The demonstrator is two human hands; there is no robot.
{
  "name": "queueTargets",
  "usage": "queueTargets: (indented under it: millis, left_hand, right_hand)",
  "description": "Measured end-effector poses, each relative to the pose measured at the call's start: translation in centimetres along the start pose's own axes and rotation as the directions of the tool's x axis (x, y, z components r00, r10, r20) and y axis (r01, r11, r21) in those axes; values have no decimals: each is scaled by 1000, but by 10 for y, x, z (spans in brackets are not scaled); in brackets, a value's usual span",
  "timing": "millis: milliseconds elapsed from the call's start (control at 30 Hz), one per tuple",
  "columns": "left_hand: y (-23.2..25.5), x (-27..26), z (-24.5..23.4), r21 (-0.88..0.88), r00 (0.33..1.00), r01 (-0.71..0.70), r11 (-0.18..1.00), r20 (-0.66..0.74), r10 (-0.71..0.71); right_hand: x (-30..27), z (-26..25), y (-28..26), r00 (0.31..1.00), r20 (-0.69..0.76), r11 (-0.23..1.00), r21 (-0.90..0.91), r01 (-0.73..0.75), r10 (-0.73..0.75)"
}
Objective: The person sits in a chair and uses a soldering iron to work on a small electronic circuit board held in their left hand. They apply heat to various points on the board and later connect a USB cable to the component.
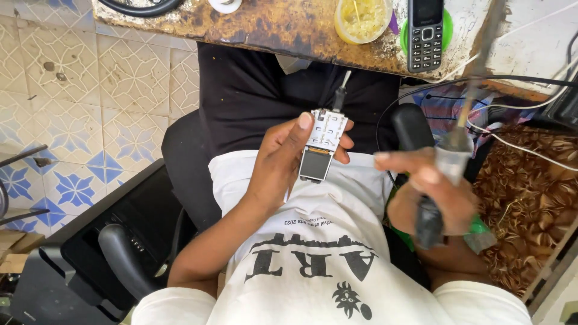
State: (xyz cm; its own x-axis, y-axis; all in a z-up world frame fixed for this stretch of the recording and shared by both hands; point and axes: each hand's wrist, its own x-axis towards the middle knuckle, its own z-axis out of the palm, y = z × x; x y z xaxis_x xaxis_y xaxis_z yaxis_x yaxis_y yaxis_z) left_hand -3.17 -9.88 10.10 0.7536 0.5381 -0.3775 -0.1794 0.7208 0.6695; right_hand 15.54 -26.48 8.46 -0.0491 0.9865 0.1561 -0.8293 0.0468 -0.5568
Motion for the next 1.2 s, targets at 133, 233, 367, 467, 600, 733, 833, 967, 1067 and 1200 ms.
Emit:
queueTargets:
  millis: [133, 233, 367, 467, 600, 733, 833, 967, 1067, 1200]
  left_hand:
    - [3, -9, 12, 237, 997, -48, 970, -48, 61]
    - [-34, -6, -13, 243, 986, -143, 959, -51, 160]
    - [-47, -6, -14, 135, 974, -201, 970, -79, 213]
    - [-34, -6, 2, 168, 967, -233, 958, -64, 247]
    - [-45, -9, -2, 230, 958, -257, 939, -66, 278]
    - [-31, -13, 11, 265, 944, -305, 915, -46, 328]
    - [-27, -15, 17, 285, 935, -329, 900, -34, 353]
    - [-33, -15, 17, 322, 922, -358, 876, -24, 386]
    - [-26, -17, 21, 340, 919, -365, 867, -16, 393]
    - [-27, -17, 22, 325, 918, -368, 871, -22, 396]
  right_hand:
    - [28, 0, 47, 842, 185, -8, -978, 210, -507]
    - [51, 3, 47, 780, 249, -165, -968, 187, -574]
    - [60, 4, 44, 755, 387, -296, -918, 263, -529]
    - [64, 6, 45, 755, 419, -376, -894, 244, -505]
    - [71, 12, 46, 722, 453, -389, -880, 272, -522]
    - [67, 13, 47, 741, 408, -342, -905, 252, -533]
    - [64, 11, 47, 746, 404, -330, -908, 258, -530]
    - [62, 7, 49, 735, 433, -344, -895, 283, -521]
    - [59, 5, 50, 729, 450, -374, -884, 280, -517]
    - [56, 5, 55, 724, 441, -368, -889, 272, -530]
